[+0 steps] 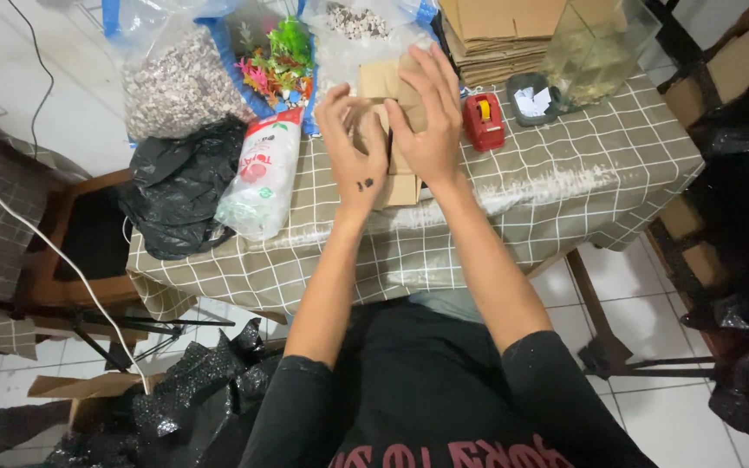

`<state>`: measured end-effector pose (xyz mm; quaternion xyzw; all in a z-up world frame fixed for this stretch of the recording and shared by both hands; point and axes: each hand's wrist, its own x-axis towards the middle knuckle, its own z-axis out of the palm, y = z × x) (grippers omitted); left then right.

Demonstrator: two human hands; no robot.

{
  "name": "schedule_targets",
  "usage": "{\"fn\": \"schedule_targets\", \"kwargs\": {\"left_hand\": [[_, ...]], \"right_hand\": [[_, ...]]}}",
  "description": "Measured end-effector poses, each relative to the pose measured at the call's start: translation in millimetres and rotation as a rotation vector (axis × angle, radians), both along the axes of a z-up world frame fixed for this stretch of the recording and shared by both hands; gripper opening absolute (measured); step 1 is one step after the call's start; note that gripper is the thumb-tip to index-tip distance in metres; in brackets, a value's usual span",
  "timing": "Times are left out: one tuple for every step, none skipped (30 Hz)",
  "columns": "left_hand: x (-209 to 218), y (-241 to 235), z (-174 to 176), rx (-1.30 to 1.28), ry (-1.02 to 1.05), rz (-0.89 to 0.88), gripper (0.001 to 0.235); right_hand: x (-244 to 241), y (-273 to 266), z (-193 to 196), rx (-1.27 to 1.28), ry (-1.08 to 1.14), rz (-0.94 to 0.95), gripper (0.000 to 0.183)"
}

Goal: Weigh a small electronic device and pack it into a manually folded cardboard box.

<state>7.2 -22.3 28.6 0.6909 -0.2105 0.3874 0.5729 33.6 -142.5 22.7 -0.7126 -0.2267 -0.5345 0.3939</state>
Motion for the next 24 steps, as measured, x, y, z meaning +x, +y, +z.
{"fn": "schedule_targets", "kwargs": {"left_hand": [[8.3, 3.6, -7.8, 0.005, -0.002, -0.001, 0.018], [17.2, 6.4, -15.2, -0.071, 0.099, -0.083, 0.035], [26.3, 9.3, -22.3, -0.146, 0.202, -0.166, 0.055], [32.9, 13.1, -21.9, -0.140, 0.200, -0.169, 0.055], [39.5, 17.0, -21.4, -0.214, 0.384, -0.313, 0.061], [46.6, 20.6, -20.6, -0.287, 0.567, -0.456, 0.068], [59.6, 25.8, -35.4, -0.282, 0.564, -0.458, 0.068], [72.2, 31.3, -50.7, -0.301, 0.464, -0.518, 0.068], [85.1, 36.9, -66.3, -0.320, 0.364, -0.577, 0.068], [81.1, 36.9, -62.4, -0.319, 0.366, -0.578, 0.068], [77.1, 37.3, -58.7, -0.285, 0.357, -0.475, 0.070], [72.8, 39.7, -55.1, -0.254, 0.346, -0.368, 0.076], [64.8, 38.4, -47.8, -0.256, 0.348, -0.365, 0.076], [55.4, 35.5, -41.9, -0.360, 0.347, -0.506, 0.075], [45.9, 33.1, -35.8, -0.465, 0.342, -0.647, 0.076], [45.6, 36.3, -36.8, -0.473, 0.337, -0.645, 0.076], [45.1, 39.6, -37.5, -0.391, 0.334, -0.630, 0.075], [44.8, 42.9, -37.4, -0.308, 0.331, -0.614, 0.075], [46.1, 47.1, -37.7, -0.315, 0.325, -0.611, 0.075], [48.0, 50.0, -38.1, -0.199, 0.307, -0.523, 0.075], [49.9, 52.8, -38.6, -0.083, 0.290, -0.433, 0.075], [49.2, 52.5, -37.3, -0.092, 0.285, -0.432, 0.075], [48.7, 52.0, -36.0, -0.135, 0.265, -0.500, 0.073], [47.6, 53.1, -35.2, -0.175, 0.245, -0.566, 0.071]], "right_hand": [[5.5, 1.8, -4.5, 0.005, -0.002, -0.001, 0.024], [11.4, 2.6, -8.4, -0.003, 0.022, 0.023, 0.027], [17.5, 3.5, -12.1, -0.012, 0.045, 0.047, 0.031], [21.0, 4.8, -15.8, -0.006, 0.043, 0.044, 0.031], [24.5, 6.2, -19.5, -0.024, 0.046, 0.059, 0.030], [28.7, 7.4, -22.5, -0.044, 0.048, 0.074, 0.030], [24.4, 7.4, -20.3, -0.040, 0.044, 0.071, 0.030], [19.8, 7.7, -18.4, -0.055, 0.043, 0.123, 0.031], [15.3, 8.2, -16.8, -0.069, 0.043, 0.174, 0.032], [8.6, 8.6, -11.6, -0.068, 0.045, 0.172, 0.032], [1.8, 9.5, -6.8, -0.097, 0.030, 0.199, 0.026], [-4.6, 12.1, -1.5, -0.129, 0.015, 0.231, 0.019], [-8.1, 12.5, -2.7, -0.129, 0.018, 0.234, 0.019], [-12.7, 11.5, -4.5, -0.135, -0.003, 0.280, 0.035], [-17.5, 10.8, -6.2, -0.141, -0.023, 0.327, 0.050], [-25.0, 9.8, -6.4, -0.149, -0.024, 0.331, 0.050], [-32.6, 8.8, -6.2, -0.103, 0.070, 0.374, 0.056], [-39.9, 7.6, -5.4, -0.056, 0.164, 0.417, 0.061], [-40.4, 5.6, -5.2, -0.065, 0.163, 0.421, 0.061], [-40.5, 2.4, -5.0, -0.043, 0.250, 0.358, 0.066], [-40.5, -0.9, -4.6, -0.021, 0.337, 0.292, 0.072], [-39.6, -1.0, -6.9, -0.031, 0.335, 0.293, 0.072], [-38.6, -1.3, -9.1, 0.074, 0.230, 0.495, 0.086], [-37.8, -0.1, -12.2, 0.182, 0.123, 0.698, 0.110]]}}
